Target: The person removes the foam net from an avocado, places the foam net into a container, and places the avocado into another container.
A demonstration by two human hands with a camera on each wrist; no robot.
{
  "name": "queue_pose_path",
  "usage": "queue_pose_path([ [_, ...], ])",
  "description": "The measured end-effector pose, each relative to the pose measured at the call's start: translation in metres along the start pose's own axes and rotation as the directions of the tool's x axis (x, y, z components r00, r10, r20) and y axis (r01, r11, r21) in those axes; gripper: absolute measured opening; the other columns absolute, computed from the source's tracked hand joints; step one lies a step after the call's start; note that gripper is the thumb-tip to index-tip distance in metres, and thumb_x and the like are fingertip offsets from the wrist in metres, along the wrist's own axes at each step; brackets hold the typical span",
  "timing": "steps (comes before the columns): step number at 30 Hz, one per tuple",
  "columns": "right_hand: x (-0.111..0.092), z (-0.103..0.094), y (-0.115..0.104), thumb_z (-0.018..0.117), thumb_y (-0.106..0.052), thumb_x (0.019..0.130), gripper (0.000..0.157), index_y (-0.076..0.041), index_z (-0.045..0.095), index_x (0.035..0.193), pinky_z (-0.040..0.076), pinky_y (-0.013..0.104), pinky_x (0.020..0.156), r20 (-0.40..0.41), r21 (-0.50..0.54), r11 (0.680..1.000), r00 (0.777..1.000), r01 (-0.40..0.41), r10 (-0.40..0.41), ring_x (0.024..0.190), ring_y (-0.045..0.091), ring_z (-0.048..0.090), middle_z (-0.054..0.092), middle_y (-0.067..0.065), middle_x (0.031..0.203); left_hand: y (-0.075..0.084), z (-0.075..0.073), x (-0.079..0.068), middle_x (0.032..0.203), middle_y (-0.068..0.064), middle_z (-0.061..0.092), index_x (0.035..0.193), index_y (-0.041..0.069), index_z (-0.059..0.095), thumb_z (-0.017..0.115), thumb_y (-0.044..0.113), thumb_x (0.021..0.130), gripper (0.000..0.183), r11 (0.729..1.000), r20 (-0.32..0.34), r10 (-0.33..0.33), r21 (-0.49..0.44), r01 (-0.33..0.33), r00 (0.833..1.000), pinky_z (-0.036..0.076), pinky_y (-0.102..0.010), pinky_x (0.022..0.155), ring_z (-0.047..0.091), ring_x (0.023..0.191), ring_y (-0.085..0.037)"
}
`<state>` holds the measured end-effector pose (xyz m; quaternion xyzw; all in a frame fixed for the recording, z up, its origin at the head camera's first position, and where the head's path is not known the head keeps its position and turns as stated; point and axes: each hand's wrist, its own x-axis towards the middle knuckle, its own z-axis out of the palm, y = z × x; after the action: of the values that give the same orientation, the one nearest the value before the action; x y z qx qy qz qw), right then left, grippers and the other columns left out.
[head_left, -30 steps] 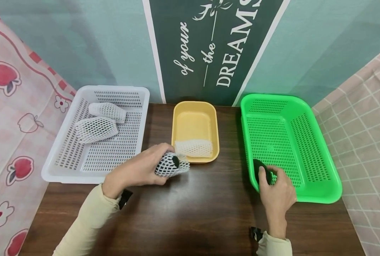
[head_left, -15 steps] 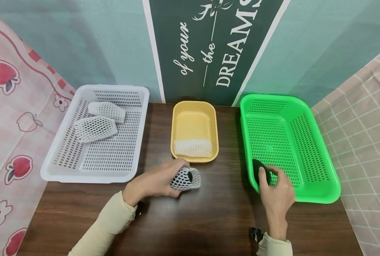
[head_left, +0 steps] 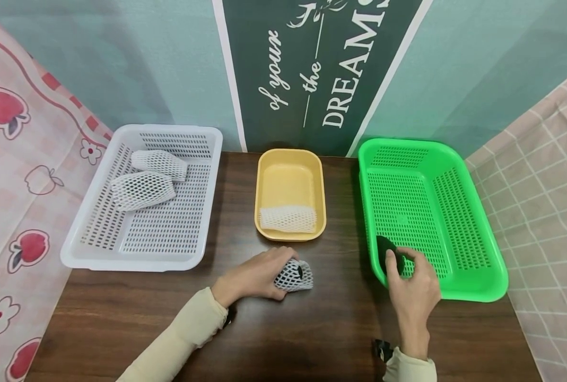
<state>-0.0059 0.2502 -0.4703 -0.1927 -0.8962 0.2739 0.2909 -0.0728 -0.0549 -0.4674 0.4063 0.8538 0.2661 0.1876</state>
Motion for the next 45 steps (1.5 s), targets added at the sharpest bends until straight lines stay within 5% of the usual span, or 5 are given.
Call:
queue_pose_path([
  [8,0.000,0.000,0.000,0.073,-0.025,0.088,0.024,-0.008,0.074,0.104,0.033,0.018,0.062,-0.014,-0.007,0.999,0.999,0.052,-0.052,0.084,0.034,0.067,0.075,0.014,0.096,-0.003,0.014,0.004,0.120,0.001,0.057,0.127,0.015,0.050,0.084,0.025,0.069,0.068,0.993,-0.020,0.000,0.117,0.002,1.000,0.050,-0.034,0.088,0.056,0.108,-0.016],
  [15,-0.001,-0.003,-0.001,0.074,-0.016,0.087,0.022,-0.002,0.073,0.104,0.041,0.029,0.071,0.007,0.066,0.996,0.998,0.054,-0.055,0.089,0.032,0.066,0.074,0.017,0.099,-0.005,0.011,0.001,0.130,0.000,0.055,0.137,0.016,0.045,0.085,0.035,0.074,0.077,0.993,-0.035,-0.009,0.113,0.013,0.999,0.047,-0.038,0.095,0.054,0.118,-0.018],
  [23,0.002,-0.005,0.001,0.073,-0.010,0.086,0.021,0.003,0.071,0.103,0.040,0.012,0.082,0.001,0.167,0.981,0.995,0.101,-0.102,0.093,-0.015,0.053,0.073,0.022,0.098,-0.016,0.001,-0.015,0.146,-0.003,0.050,0.147,0.012,0.039,0.086,0.044,0.071,0.095,1.000,-0.095,-0.027,0.010,0.028,0.995,0.042,-0.046,0.108,0.050,0.133,-0.023],
  [31,0.002,-0.003,-0.008,0.074,-0.004,0.084,0.021,0.006,0.070,0.102,0.037,0.008,0.083,-0.012,0.203,0.962,0.982,0.185,-0.186,0.087,0.034,0.062,0.072,0.024,0.095,-0.029,-0.006,-0.033,0.143,-0.005,0.055,0.145,0.009,0.046,0.073,0.040,0.088,0.071,0.999,-0.181,-0.047,-0.016,0.045,0.982,0.042,-0.045,0.110,0.053,0.132,-0.023],
  [45,-0.003,0.005,-0.025,0.076,0.003,0.078,0.025,0.006,0.071,0.102,0.043,0.008,0.086,-0.074,0.324,0.885,0.942,0.334,-0.329,0.086,0.037,0.065,0.070,0.025,0.092,-0.040,0.000,-0.031,0.126,-0.005,0.068,0.133,0.012,0.057,0.074,0.025,0.088,0.050,1.000,-0.249,-0.005,-0.010,0.002,0.968,0.053,-0.038,0.097,0.066,0.114,-0.019],
])
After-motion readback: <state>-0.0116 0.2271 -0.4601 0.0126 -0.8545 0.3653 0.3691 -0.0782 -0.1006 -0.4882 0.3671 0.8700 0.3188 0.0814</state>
